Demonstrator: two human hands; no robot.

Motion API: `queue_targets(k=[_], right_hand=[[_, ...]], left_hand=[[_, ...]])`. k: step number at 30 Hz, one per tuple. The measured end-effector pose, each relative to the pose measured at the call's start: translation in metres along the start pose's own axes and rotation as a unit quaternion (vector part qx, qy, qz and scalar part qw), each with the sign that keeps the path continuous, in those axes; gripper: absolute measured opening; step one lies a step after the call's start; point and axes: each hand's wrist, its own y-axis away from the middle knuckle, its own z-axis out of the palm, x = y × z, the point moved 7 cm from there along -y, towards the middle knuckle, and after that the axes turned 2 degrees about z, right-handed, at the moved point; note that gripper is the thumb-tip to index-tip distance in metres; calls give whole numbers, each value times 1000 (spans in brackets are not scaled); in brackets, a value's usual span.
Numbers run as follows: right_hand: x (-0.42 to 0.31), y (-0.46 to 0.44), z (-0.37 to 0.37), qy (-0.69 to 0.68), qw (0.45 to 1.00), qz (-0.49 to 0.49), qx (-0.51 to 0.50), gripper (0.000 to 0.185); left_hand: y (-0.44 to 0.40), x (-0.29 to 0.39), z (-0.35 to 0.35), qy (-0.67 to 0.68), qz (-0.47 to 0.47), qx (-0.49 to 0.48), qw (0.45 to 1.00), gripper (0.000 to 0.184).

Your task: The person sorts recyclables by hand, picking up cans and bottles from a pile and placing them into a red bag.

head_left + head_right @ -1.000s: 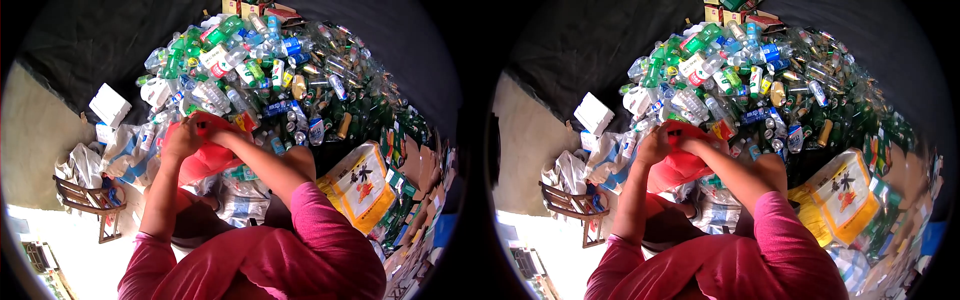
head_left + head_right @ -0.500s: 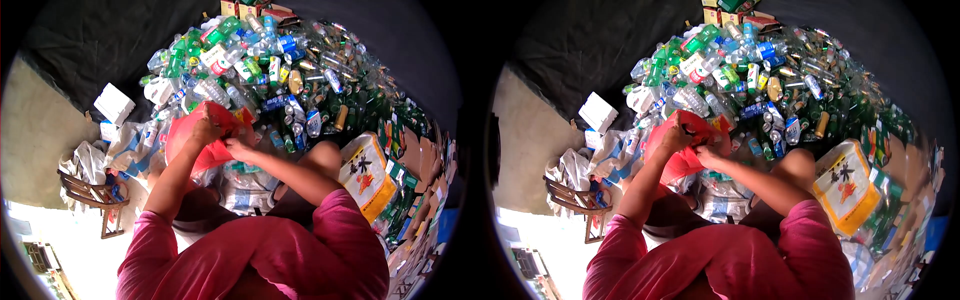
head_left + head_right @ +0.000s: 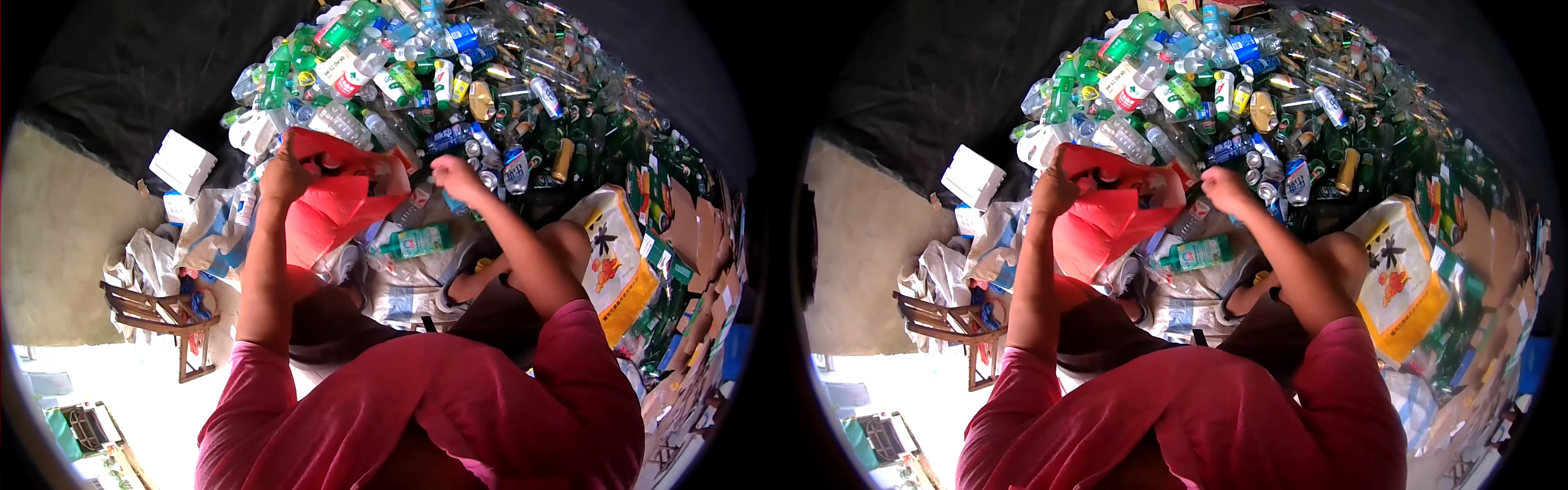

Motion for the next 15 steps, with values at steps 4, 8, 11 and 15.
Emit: queue_targets(k=[4,8,11,15], right_hand=[[-15,2,-70,-70,992,87,64,28],[-36,0,-109,-111,985,88,96,35],[-53,-9,-129,-79,990,99,63,40],[-54,-29,-151,32,992,114,41,39]], left_hand=[[0,11,-13,-62,-3,20,998,99],[3,45,17,-64,-12,-56,996,88],[7,65,37,-56,17,-68,996,77],[3,58,49,-49,8,-104,993,79]])
